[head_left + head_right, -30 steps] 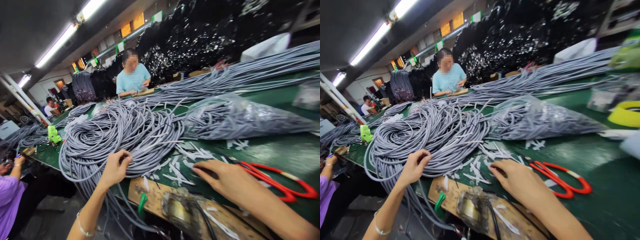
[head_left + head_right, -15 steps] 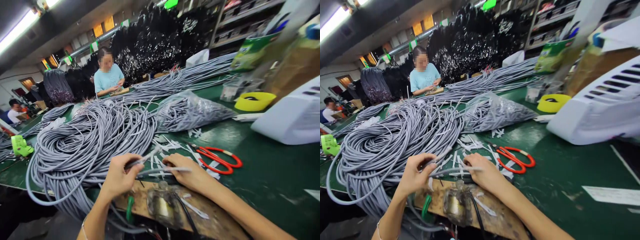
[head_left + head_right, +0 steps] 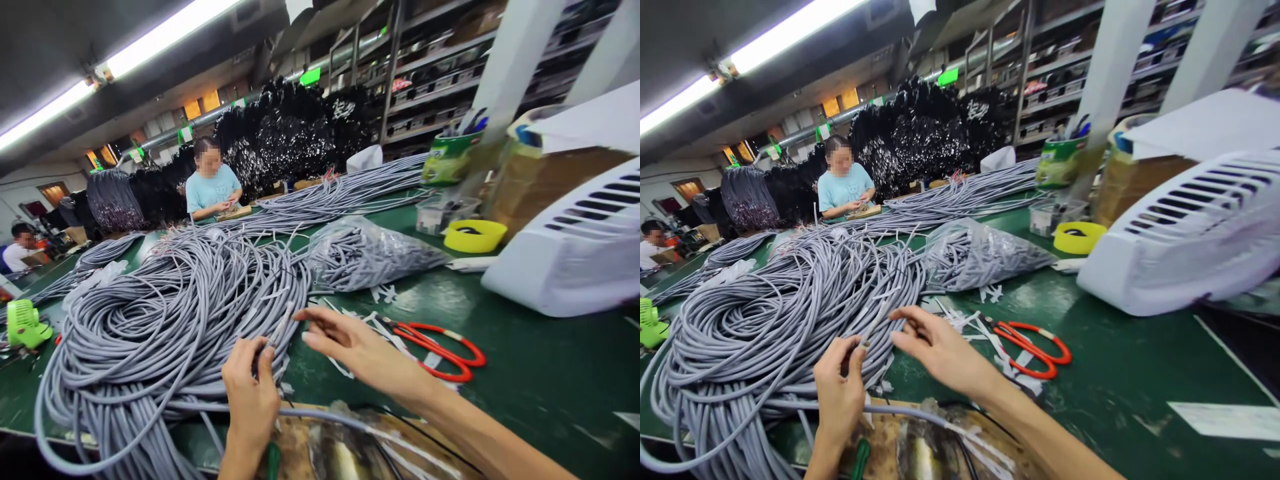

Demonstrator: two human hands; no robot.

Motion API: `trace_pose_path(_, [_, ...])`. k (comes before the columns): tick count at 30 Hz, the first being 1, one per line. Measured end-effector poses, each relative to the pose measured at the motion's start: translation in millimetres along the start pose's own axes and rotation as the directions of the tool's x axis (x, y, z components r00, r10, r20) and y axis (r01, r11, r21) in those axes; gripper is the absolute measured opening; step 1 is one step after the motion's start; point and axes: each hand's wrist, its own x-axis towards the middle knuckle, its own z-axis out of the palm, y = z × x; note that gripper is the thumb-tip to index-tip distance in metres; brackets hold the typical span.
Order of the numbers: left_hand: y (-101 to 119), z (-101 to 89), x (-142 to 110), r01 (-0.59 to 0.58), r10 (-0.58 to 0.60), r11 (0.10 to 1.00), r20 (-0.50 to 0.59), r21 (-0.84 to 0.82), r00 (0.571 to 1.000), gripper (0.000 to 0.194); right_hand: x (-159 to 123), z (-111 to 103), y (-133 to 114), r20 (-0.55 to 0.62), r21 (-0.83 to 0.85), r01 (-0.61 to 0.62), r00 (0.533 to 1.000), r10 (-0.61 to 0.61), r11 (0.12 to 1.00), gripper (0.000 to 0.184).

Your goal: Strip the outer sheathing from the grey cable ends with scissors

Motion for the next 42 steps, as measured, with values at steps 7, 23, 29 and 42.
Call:
trace_pose_path(7, [-2, -1.8, -6, 0.003, 0.003, 0.998, 0.098, -0.064, 0.995, 0.019, 12, 28, -9, -0.076, 0.221, -0.058, 0.994, 0.077, 0.973, 0.04])
trace_pose_path(23, [-4, 0.6, -6, 0.323, -0.316, 0.893, 0.075, -0.315, 0.946, 0.021, -11, 35, 7, -0.108, -0.476, 0.338, 0.894, -0.435, 0.812, 0.028])
trace_pose_path(29, [0, -1.4, -6, 0.286, -0.275, 0.911, 0.08, -0.298, 0.958, 0.02, -13, 41, 7, -0.069, -0.562, 0.364, 0.874, -0.481, 0.742, 0.034])
trace_pose_path(42, [0, -1.4, -6, 0.282, -0.266, 0.918, 0.093, -0.279, 0.959, 0.019, -13, 40, 6, -0.104, -0.544, 0.332, 0.885, -0.454, 0.771, 0.034])
